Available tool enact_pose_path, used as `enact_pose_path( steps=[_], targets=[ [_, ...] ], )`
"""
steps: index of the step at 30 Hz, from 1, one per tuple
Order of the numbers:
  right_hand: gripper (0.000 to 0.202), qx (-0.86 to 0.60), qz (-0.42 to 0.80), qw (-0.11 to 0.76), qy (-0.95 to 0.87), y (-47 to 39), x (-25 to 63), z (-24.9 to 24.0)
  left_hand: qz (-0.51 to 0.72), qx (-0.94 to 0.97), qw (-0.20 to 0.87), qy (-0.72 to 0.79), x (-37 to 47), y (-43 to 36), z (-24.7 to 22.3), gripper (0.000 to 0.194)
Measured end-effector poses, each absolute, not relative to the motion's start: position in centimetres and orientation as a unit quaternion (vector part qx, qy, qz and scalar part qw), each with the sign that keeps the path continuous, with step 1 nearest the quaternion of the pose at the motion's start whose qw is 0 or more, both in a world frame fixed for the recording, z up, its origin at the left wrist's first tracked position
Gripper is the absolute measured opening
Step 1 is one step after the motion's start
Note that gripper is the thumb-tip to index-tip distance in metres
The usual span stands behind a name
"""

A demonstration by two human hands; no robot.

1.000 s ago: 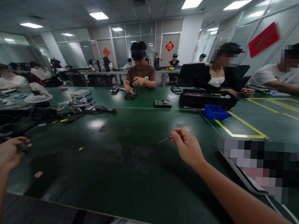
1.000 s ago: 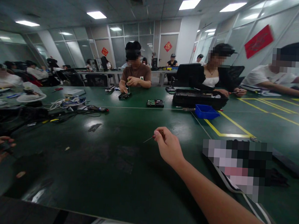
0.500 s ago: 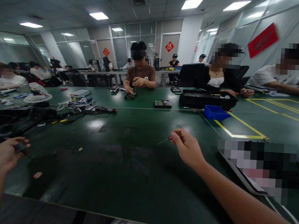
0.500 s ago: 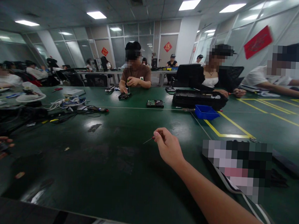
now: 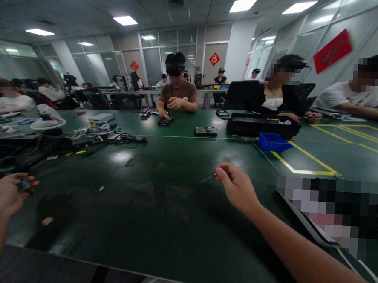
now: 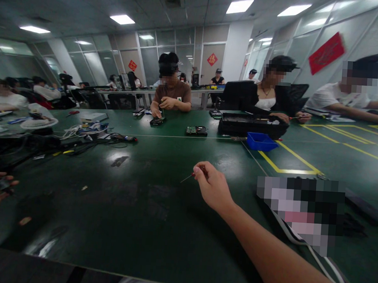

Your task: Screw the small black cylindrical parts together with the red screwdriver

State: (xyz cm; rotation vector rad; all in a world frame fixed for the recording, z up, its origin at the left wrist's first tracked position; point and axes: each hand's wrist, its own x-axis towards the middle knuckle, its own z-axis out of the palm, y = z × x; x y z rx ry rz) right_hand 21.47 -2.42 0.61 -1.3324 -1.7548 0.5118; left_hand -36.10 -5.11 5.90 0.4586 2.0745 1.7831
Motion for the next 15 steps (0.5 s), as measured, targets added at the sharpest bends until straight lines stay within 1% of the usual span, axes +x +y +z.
enact_pose_path(
  steps=[2, 6, 15],
  targets=[
    [0.025, -0.534, 0.203, 0.424, -0.703, -2.5, 21.4, 0.7, 0.633, 0.127, 0.201, 0.736, -35.3, -5.3, 6.2, 0.025],
    [0.025, -0.532, 0.2, 0.426, -0.704, -2.7, 21.3, 1.0, 0.631, 0.143, 0.187, 0.739, -34.6, -5.5, 6.6, 0.027],
    [0.026, -0.531, 0.205, 0.426, -0.703, -2.8, 21.4, 1.0, 0.619, 0.123, 0.193, 0.751, -35.8, -5.1, 6.4, 0.027]
  ],
)
